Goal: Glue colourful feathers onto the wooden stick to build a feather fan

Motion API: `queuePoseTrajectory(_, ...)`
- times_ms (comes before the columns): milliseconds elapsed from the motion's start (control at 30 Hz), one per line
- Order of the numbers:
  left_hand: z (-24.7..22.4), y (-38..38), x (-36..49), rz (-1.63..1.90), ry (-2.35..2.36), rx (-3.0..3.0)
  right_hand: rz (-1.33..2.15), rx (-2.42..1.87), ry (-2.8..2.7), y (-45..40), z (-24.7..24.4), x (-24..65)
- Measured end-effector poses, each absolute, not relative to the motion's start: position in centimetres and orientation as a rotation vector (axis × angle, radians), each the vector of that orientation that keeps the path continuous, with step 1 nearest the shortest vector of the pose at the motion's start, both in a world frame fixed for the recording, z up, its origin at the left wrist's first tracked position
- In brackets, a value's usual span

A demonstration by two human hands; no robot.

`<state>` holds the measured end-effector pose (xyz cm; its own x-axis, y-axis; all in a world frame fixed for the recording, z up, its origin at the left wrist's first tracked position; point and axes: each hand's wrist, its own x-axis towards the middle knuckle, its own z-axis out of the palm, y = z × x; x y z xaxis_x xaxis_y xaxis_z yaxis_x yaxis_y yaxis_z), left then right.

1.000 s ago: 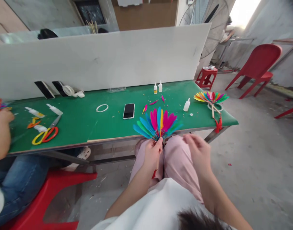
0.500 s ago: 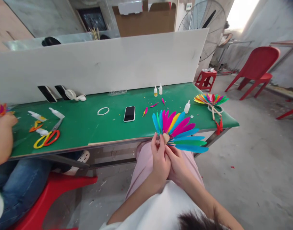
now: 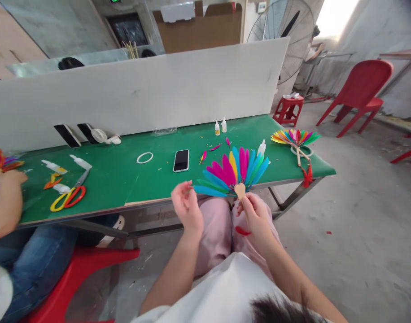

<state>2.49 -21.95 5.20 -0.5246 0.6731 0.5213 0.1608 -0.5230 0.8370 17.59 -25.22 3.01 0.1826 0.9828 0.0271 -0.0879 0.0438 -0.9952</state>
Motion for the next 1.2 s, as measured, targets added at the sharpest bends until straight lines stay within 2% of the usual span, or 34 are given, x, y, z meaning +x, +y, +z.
queuePoseTrajectory(33, 6.4, -21.0, 1.7, 2.054, 1.292, 1.309, 1.076, -1.220, -1.050, -25.5, 3.3, 17.6)
queuePoseTrajectory(167, 10.7, -18.2, 0.0, 1.351, 1.222, 1.446, 1.052, -1.277, -1.145, -26.1, 3.7, 17.5)
queuePoseTrajectory(300, 12.3, -17.6, 0.1, 1.074, 1.194, 1.391, 1.053, -1.289, -1.226, -26.0, 3.3, 17.5)
queuePoseTrajectory(1200, 11.1, -17.3, 0.4, 1.125, 1.241, 1.307, 1.004, -1.277, -1.251, -26.2, 3.7, 17.1)
